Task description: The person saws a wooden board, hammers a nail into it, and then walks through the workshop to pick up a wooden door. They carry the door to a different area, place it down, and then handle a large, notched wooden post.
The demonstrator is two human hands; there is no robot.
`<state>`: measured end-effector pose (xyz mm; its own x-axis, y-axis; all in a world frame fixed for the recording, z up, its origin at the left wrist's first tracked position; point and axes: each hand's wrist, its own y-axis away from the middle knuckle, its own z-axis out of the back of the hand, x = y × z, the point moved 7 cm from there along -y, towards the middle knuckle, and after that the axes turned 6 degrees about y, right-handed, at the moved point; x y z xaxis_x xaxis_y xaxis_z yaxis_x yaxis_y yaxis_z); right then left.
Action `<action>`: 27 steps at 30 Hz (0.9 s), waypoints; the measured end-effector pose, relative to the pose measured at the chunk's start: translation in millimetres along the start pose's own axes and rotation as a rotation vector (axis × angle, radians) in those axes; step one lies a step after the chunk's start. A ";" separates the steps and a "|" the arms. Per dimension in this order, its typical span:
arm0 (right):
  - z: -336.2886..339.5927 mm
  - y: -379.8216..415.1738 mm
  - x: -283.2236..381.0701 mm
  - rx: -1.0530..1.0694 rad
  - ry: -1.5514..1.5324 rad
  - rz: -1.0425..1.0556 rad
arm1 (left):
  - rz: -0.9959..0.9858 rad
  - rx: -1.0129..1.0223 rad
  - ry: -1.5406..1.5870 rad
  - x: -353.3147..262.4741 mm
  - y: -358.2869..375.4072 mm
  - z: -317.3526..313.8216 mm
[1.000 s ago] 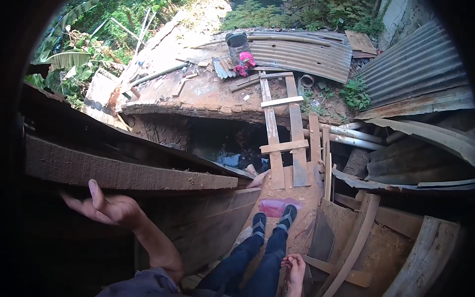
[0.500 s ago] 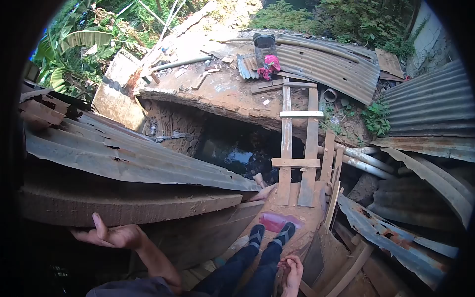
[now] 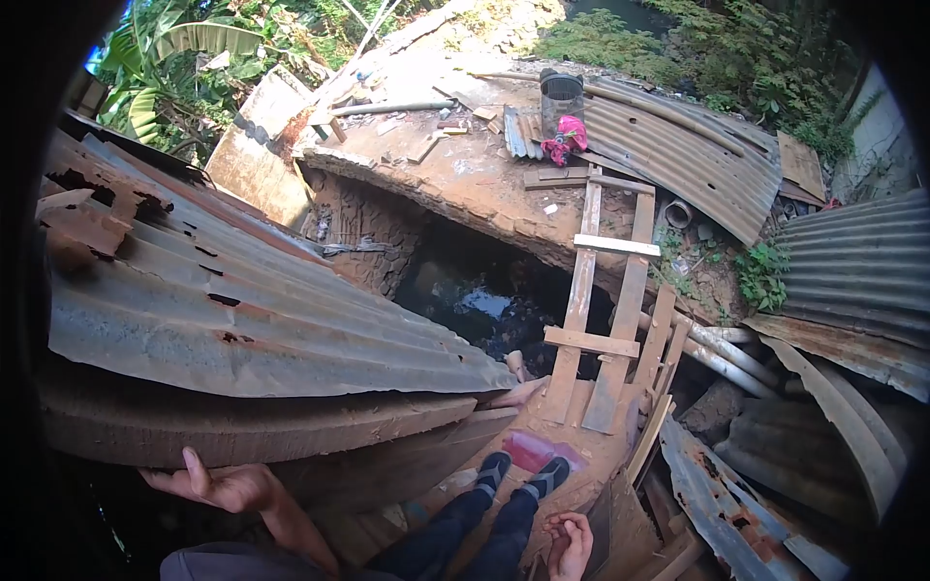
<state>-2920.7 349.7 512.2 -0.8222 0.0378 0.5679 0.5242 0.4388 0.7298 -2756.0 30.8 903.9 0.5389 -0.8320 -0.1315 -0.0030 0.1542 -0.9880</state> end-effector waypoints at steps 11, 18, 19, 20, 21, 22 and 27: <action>1.4 -7.9 -2.4 -0.012 0.025 -0.018 | 0.113 -0.042 -0.002 12.8 1.0 11.5; -4.3 -11.1 0.1 -0.007 0.012 -0.014 | 0.169 -0.087 -0.035 8.0 0.6 5.9; -4.8 -10.5 0.4 -0.008 0.011 -0.017 | 0.178 -0.091 -0.033 7.9 0.2 5.1; -4.9 -10.3 0.1 -0.008 0.012 -0.016 | 0.175 -0.088 -0.034 7.3 -0.5 4.7; -5.1 -11.2 -0.5 -0.007 0.013 -0.014 | 0.172 -0.086 -0.034 6.8 -0.7 4.3; -4.3 -12.2 -0.7 -0.006 0.016 -0.011 | 0.171 -0.084 -0.035 6.2 -0.2 4.0; -4.0 -13.4 -3.8 0.003 0.015 -0.015 | 0.106 -0.036 -0.073 6.7 2.3 10.1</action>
<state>-2923.7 340.1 501.7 -0.8263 0.0174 0.5630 0.5114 0.4421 0.7368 -2743.9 31.0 901.6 0.5936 -0.7709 -0.2308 -0.0931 0.2191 -0.9712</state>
